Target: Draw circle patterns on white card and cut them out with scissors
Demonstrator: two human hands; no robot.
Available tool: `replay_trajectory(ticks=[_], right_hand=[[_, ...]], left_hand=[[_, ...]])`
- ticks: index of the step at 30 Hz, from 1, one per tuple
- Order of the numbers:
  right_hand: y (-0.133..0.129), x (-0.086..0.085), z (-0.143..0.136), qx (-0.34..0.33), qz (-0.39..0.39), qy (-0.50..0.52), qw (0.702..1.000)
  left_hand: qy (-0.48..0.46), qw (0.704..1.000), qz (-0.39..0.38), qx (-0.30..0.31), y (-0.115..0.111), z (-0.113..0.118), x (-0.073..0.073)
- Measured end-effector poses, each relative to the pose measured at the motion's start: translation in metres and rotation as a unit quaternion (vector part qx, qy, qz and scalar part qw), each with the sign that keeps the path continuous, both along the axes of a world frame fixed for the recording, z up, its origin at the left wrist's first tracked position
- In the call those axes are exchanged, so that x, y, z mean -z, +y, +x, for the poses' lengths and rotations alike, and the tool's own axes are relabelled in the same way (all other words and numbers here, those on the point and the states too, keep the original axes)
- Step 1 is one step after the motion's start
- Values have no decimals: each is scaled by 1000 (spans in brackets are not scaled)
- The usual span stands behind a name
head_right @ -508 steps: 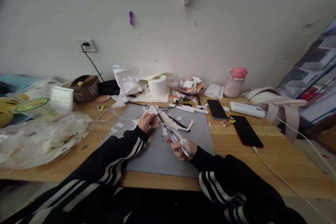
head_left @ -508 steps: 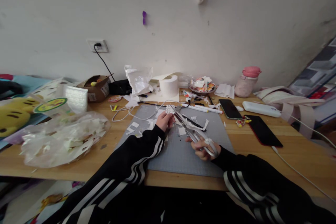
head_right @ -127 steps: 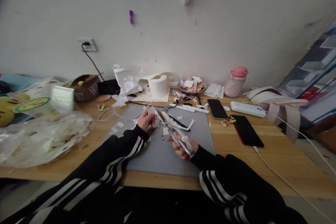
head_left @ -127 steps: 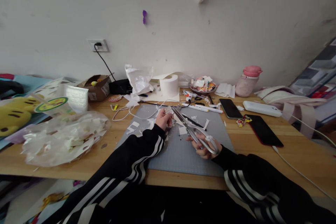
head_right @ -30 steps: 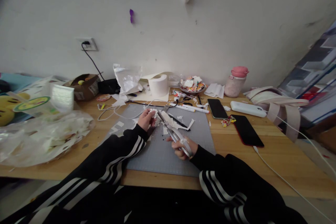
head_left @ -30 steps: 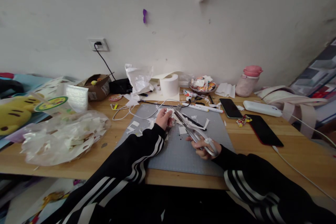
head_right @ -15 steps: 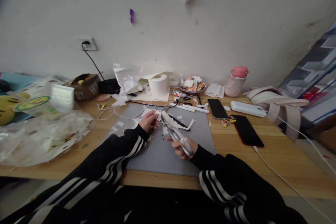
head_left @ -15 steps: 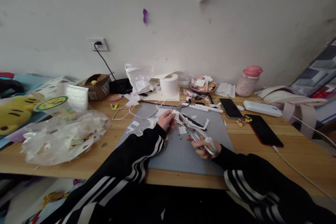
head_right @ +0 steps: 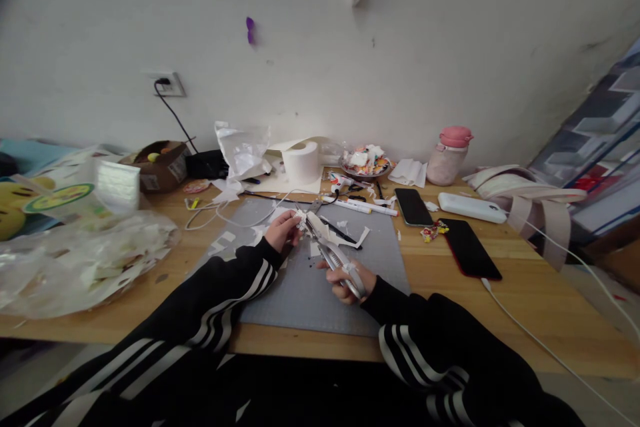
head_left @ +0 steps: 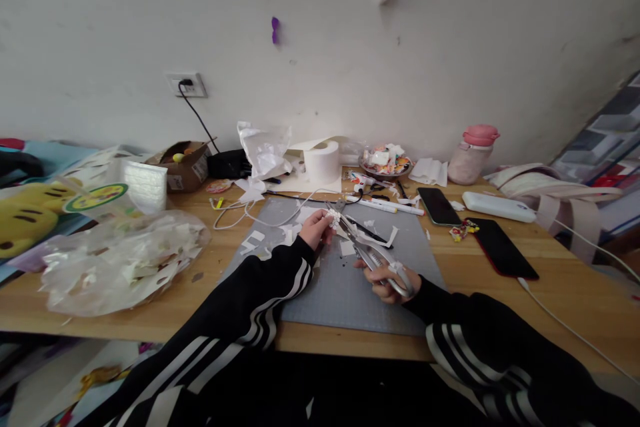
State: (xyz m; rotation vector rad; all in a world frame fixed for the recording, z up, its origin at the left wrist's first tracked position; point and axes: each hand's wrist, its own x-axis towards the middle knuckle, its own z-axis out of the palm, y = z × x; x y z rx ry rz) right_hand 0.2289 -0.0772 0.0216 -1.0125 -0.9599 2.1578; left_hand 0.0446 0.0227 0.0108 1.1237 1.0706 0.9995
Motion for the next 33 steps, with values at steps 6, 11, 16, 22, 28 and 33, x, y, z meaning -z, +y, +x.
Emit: replay_trajectory(ticks=[6,11,16,22,28,33], right_hand=[[0,2,0,6,3,3,1000],[1,4,0,6,2,8,1000],[2,3,1,-6,-12,15,1000],[1,2,3,-21,-14,41,999],[7,8,9,-46,-24,72,996],[11,11,9,-64,-29,83,994]], left_hand=[[-5,1000,10,-12,1,0,1],[-6,1000,11,-28,1,-1,-2],[-8,999,17,-42,0,0,-3],[-14,998,30,-54,3,-1,-1],[-25,996,58,-56,3,-3,-3],[-29,996,71,-55,6,-4,-3]])
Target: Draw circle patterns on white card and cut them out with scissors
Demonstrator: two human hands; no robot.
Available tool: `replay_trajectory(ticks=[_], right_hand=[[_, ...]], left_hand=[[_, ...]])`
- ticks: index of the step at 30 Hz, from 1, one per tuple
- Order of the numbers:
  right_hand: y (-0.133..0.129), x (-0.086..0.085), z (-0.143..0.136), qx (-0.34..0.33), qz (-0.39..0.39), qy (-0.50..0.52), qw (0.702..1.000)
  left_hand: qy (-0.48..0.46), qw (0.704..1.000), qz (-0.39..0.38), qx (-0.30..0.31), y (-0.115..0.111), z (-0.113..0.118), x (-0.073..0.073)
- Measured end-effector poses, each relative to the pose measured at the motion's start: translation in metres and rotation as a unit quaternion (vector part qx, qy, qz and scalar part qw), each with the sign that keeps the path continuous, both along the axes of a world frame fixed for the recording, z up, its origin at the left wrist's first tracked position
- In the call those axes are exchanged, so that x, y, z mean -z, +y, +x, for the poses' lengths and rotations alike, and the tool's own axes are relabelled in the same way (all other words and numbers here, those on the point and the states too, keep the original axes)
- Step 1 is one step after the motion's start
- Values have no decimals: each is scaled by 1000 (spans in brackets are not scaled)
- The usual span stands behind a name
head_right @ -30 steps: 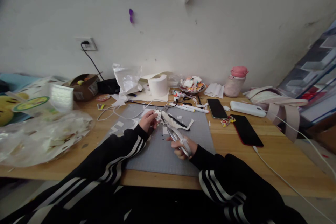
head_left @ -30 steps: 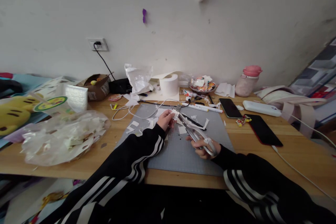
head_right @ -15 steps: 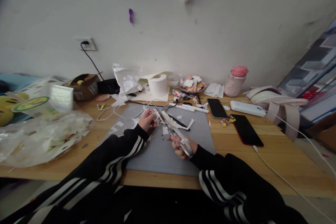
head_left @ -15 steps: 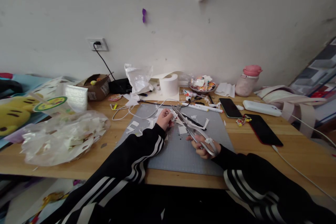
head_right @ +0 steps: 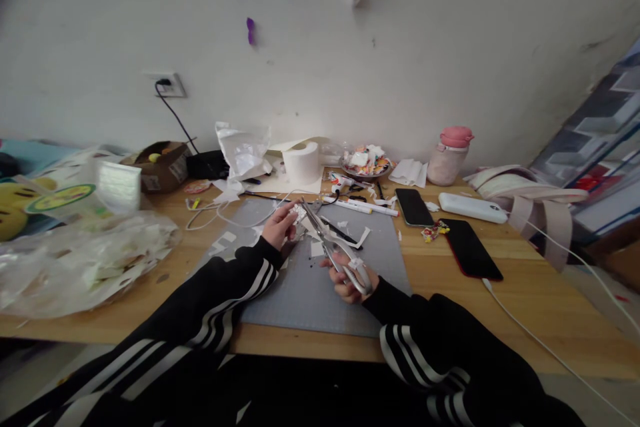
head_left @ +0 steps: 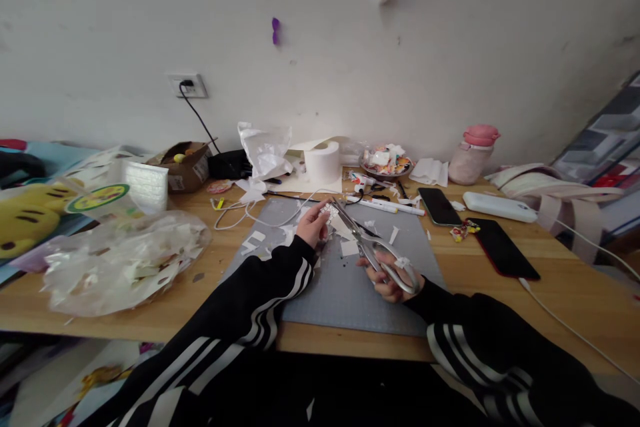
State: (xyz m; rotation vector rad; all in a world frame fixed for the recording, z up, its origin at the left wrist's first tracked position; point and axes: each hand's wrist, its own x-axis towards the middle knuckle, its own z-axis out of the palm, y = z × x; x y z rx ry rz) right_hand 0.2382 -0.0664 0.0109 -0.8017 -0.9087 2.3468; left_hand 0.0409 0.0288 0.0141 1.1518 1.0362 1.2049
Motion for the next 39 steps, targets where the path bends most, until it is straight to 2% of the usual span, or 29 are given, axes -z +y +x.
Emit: replay_trajectory(ticks=[7,31,39], right_hand=[[-2,-3,-2,-1,-3,6,1000],[-2,-4,-3,-2,-2,-7,1000],[-3,-6,-3,6,0,-24,1000]], left_hand=[[-5,1000,10,-29,5,0,5],[-4,999,16,-36,1,-1,-3],[-29,998,6,-57,9,0,8]])
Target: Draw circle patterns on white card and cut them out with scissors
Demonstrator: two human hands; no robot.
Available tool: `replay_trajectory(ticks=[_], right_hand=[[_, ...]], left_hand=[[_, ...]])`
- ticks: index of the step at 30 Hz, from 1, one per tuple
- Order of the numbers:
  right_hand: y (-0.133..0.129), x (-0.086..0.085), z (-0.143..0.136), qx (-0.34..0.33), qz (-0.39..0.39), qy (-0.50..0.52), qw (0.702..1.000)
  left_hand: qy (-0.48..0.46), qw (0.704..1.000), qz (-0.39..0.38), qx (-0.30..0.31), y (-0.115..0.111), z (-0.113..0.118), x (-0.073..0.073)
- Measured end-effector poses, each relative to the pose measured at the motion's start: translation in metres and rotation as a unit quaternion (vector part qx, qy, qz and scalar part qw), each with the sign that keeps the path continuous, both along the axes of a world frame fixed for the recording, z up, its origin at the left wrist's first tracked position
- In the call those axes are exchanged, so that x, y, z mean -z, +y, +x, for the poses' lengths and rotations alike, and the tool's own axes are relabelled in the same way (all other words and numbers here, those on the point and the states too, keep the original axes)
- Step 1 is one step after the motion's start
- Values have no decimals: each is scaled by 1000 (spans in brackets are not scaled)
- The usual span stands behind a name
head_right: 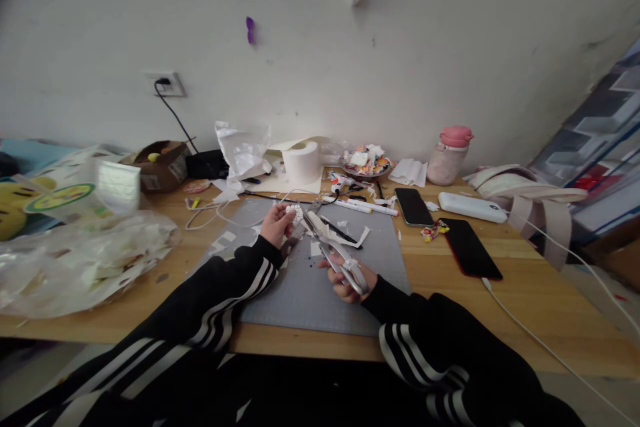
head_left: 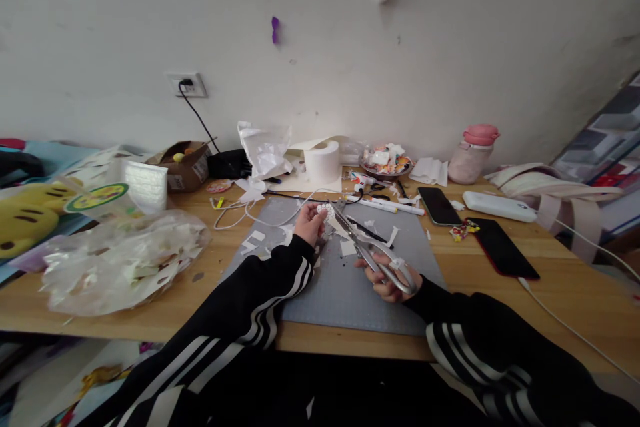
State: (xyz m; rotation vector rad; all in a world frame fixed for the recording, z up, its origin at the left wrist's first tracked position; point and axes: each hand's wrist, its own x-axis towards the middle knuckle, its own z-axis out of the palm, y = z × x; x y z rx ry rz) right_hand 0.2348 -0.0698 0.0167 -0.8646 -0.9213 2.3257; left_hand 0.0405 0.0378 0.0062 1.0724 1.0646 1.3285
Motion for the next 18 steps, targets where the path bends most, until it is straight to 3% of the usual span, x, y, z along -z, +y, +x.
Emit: replay_trajectory(ticks=[18], right_hand=[[-2,-3,-1,19,0,-13,1000]], left_hand=[[-14,1000,-18,20,-4,1,-1]])
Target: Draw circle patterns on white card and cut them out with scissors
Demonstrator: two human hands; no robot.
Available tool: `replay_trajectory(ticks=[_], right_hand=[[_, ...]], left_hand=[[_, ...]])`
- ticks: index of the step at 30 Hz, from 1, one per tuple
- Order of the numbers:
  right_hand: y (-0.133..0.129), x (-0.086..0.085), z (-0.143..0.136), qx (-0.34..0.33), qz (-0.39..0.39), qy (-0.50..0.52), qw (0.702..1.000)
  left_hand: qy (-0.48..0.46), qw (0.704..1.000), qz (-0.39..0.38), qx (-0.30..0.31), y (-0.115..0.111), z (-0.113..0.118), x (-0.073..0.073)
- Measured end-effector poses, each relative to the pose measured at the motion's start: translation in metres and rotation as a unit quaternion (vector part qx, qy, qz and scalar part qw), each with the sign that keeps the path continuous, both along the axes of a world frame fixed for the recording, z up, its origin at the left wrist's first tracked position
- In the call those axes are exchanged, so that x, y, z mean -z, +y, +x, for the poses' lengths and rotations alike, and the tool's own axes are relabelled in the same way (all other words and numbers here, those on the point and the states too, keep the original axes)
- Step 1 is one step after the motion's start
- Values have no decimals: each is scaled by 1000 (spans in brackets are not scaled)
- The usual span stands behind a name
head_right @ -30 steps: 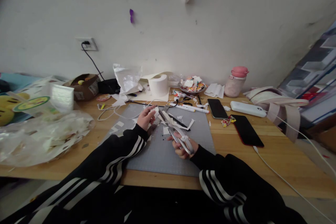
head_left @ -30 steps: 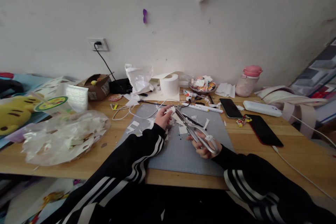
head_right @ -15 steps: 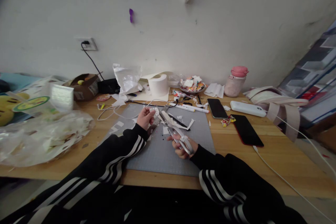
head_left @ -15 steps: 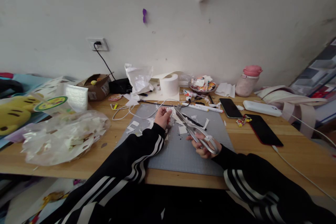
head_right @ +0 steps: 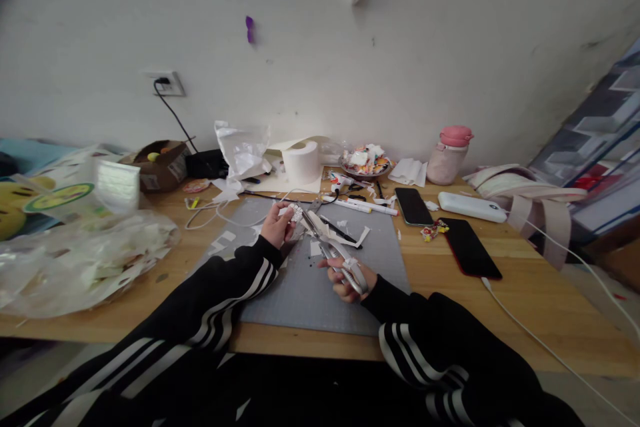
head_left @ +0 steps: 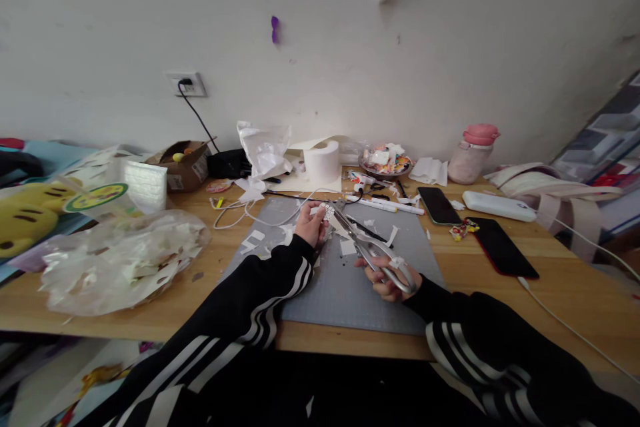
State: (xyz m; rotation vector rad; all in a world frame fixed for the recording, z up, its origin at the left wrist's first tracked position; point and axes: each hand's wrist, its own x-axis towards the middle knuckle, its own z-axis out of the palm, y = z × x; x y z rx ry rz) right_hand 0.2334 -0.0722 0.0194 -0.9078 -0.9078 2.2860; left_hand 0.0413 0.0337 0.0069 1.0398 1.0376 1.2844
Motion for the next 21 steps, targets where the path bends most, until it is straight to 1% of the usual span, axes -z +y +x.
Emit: replay_trajectory(ticks=[9,15,21], right_hand=[[0,-1,0,8,-1,-1,1000],[-1,-2,-1,8,0,-5,1000],[0,0,0,5,-2,-2,1000]], left_hand=[[3,1000,8,-14,-2,0,-1],[11,1000,12,-14,1,1,-1],[18,1000,5,-23,1,0,-1]])
